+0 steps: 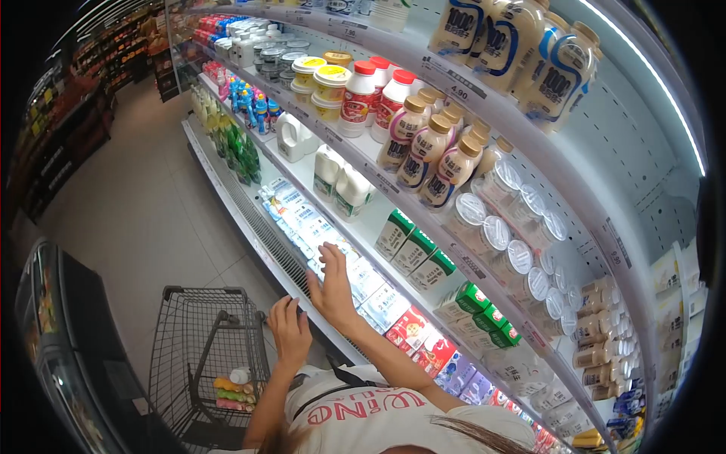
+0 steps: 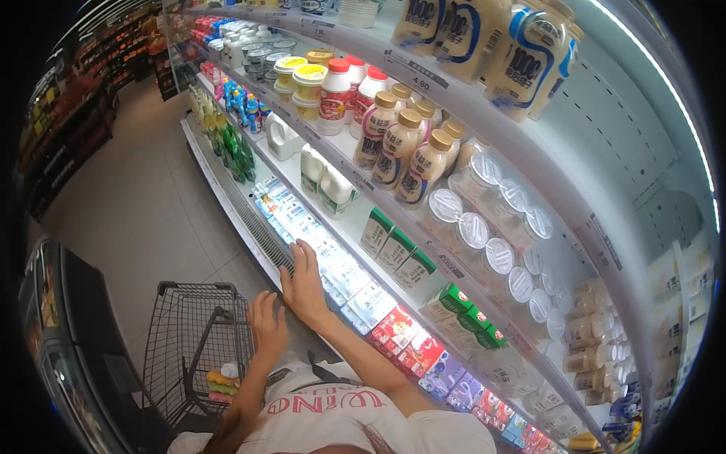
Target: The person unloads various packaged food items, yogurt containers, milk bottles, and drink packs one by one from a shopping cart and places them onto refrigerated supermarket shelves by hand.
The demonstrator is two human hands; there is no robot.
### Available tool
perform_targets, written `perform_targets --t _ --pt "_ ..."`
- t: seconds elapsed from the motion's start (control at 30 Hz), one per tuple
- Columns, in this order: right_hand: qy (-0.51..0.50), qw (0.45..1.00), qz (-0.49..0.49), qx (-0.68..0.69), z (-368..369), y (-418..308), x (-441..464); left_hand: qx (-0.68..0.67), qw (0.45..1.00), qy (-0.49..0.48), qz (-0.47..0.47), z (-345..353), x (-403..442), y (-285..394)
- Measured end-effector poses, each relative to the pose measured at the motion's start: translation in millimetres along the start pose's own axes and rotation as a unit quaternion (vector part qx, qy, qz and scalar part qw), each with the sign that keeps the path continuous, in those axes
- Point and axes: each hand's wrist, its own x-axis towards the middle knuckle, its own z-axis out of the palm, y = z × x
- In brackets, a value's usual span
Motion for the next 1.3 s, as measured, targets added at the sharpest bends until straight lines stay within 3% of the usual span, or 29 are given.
perform_targets --t 0.07,0.13,0.2,0.3,0.4,0.53,0.6,0.67,0.7,0.73,0.77,0.87,0.93,1.03,1.3 --pt "-0.224 0.97 0.018 0.091 67 36 -62 0.091 0.983 -0.05 -0.151 -7 -86 -66" --pt "-0.335 0.937 -0.073 0.068 105 42 -104 0.163 0.952 -0.028 -0.259 -20 -143 -93" --pt "-0.455 0.881 -0.063 0.113 132 39 -135 0.186 0.914 0.006 -0.36 -41 -172 -93" --pt "-0.506 0.847 -0.102 0.127 167 39 -172 0.235 0.803 -0.002 -0.548 -50 -213 -108" --pt "-0.565 0.812 -0.116 0.09 194 35 -192 0.164 0.757 0.004 -0.632 -60 -234 -128" --pt "-0.54 0.776 -0.326 0.029 222 22 -197 0.214 0.748 -0.094 -0.622 -67 -254 -126" --pt "-0.542 0.748 -0.383 0.008 240 33 -205 0.097 0.74 -0.028 -0.665 -65 -271 -124" --pt "-0.612 0.684 -0.394 -0.052 256 49 -214 0.065 0.809 0.076 -0.58 -57 -297 -126" --pt "-0.621 0.676 -0.397 -0.025 261 51 -210 0.113 0.828 0.119 -0.536 -52 -302 -126" --pt "-0.597 0.68 -0.425 0.016 266 60 -210 0.131 0.804 0.097 -0.571 -51 -303 -123" --pt "-0.557 0.694 -0.452 0.06 270 69 -208 0.195 0.811 0.093 -0.543 -48 -301 -124" --pt "-0.588 0.681 -0.432 0.056 276 74 -206 0.215 0.782 0.149 -0.565 -47 -293 -131" --pt "-0.591 0.679 -0.433 0.043 281 76 -213 0.235 0.756 0.118 -0.599 -37 -307 -142" --pt "-0.61 0.662 -0.433 0.043 291 66 -207 0.2 0.772 0.06 -0.6 -53 -297 -146" --pt "-0.596 0.671 -0.44 0.014 346 46 -184 0.253 0.81 0.05 -0.527 -92 -248 -189"
